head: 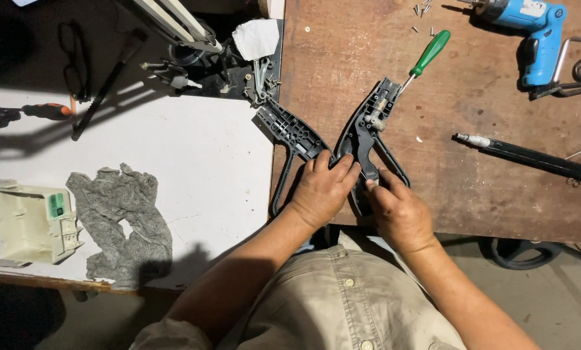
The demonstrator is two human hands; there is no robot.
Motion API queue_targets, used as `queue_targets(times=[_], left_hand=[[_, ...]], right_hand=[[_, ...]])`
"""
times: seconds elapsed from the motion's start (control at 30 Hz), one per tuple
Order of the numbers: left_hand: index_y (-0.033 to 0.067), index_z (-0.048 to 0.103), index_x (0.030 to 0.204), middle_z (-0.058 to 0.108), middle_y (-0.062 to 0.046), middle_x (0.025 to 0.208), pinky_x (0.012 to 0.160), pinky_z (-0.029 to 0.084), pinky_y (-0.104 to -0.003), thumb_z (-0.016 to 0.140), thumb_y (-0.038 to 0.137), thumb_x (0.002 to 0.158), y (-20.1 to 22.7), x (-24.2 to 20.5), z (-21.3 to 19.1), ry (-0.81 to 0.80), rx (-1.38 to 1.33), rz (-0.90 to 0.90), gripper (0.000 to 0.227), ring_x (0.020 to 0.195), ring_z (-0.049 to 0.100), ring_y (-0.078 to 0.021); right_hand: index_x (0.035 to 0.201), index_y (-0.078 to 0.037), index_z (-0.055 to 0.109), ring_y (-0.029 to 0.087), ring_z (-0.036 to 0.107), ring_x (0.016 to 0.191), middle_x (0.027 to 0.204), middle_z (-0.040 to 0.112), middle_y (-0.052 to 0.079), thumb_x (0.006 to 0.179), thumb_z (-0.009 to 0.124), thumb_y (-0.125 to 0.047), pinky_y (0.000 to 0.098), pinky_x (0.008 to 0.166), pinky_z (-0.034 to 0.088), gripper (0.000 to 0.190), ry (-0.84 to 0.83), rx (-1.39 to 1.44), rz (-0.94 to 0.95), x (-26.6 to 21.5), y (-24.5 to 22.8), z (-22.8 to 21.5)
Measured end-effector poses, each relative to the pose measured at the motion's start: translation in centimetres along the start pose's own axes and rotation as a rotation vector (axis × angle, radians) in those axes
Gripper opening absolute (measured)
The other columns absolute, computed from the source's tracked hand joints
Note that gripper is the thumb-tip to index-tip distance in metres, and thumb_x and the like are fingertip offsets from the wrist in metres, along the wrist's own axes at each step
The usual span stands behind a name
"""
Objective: The person assembles a black plastic tool handle by joining two halves and securing them with screws. They use a blue cordless drill to drive the screws into the handle, working on a wooden workbench.
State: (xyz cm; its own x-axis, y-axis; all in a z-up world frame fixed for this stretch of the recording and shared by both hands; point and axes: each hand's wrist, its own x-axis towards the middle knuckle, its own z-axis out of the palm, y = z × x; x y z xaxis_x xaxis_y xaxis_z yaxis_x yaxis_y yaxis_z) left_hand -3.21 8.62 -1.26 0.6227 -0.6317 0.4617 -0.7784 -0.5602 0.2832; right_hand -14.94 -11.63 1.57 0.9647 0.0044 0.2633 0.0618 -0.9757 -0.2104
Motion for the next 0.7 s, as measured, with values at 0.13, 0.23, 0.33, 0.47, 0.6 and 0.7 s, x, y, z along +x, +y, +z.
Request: queue_targets(times=[0.13, 0.23, 0.33, 0.47, 0.6, 0.7], left_hand=[[0.0154, 0.079, 0.129, 0.077, -0.014, 0.132, 0.081, 0.055, -0.051, 0.079, 0.012, 0.097, 0.1, -0.1, 0.1, -0.01, 0.015, 0.009, 0.032, 0.117, 0.071, -0.0506], [0.0147, 0.079, 0.129, 0.077, -0.015, 0.133, 0.08, 0.055, -0.051, 0.08, 0.013, 0.095, -0.2, 0.0, 0.2, -0.025, 0.022, 0.03, 0.034, 0.117, 0.071, -0.0513], [0.0139, 0.08, 0.128, 0.076, -0.016, 0.133, 0.081, 0.055, -0.052, 0.082, 0.014, 0.093, -0.3, 0.0, 0.3, -0.025, 0.013, 0.045, 0.035, 0.116, 0.07, -0.0519], [0.0115, 0.08, 0.126, 0.077, -0.018, 0.131, 0.08, 0.056, -0.052, 0.082, 0.014, 0.092, -0.2, -0.1, 0.8, -0.021, 0.019, 0.06, 0.034, 0.113, 0.072, -0.0534], [0.0083, 0.081, 0.125, 0.077, -0.022, 0.13, 0.077, 0.056, -0.055, 0.083, 0.013, 0.091, -0.1, 0.0, 0.7, -0.017, 0.035, 0.094, 0.035, 0.111, 0.073, -0.0573], [0.0072, 0.081, 0.126, 0.076, -0.023, 0.13, 0.076, 0.056, -0.055, 0.081, 0.02, 0.098, -0.5, -0.3, 1.1, -0.049, 0.051, 0.14, 0.031, 0.109, 0.072, -0.0564]], right_hand=[[0.122, -0.029, 0.091, 0.027, 0.088, 0.1, 0.143, 0.087, 0.007, 0.107, 0.089, -0.031, 0.0365, 0.08, 0.072, 0.016, 0.045, -0.026, -0.044, -0.1, -0.3, -0.1], [0.12, -0.026, 0.093, 0.028, 0.088, 0.096, 0.141, 0.088, 0.009, 0.108, 0.089, -0.028, 0.0369, 0.077, 0.072, 0.014, 0.075, -0.047, -0.083, 0.1, -0.3, -0.3], [0.126, -0.023, 0.093, 0.029, 0.089, 0.11, 0.143, 0.087, 0.014, 0.109, 0.086, -0.027, 0.0377, 0.087, 0.071, 0.019, 0.07, -0.045, -0.134, -0.4, 0.1, 0.1], [0.134, -0.016, 0.092, 0.039, 0.087, 0.118, 0.148, 0.084, 0.025, 0.109, 0.084, -0.02, 0.0456, 0.093, 0.07, 0.027, 0.083, 0.018, -0.198, -0.7, 0.2, 0.2], [0.137, -0.012, 0.091, 0.041, 0.086, 0.122, 0.149, 0.082, 0.029, 0.11, 0.083, -0.019, 0.0464, 0.098, 0.07, 0.029, 0.074, 0.034, -0.223, -1.3, 0.6, 0.6], [0.14, -0.018, 0.089, 0.034, 0.086, 0.124, 0.154, 0.082, 0.022, 0.11, 0.084, -0.023, 0.0408, 0.1, 0.07, 0.031, 0.013, 0.022, -0.139, -1.0, 0.0, -0.4]])
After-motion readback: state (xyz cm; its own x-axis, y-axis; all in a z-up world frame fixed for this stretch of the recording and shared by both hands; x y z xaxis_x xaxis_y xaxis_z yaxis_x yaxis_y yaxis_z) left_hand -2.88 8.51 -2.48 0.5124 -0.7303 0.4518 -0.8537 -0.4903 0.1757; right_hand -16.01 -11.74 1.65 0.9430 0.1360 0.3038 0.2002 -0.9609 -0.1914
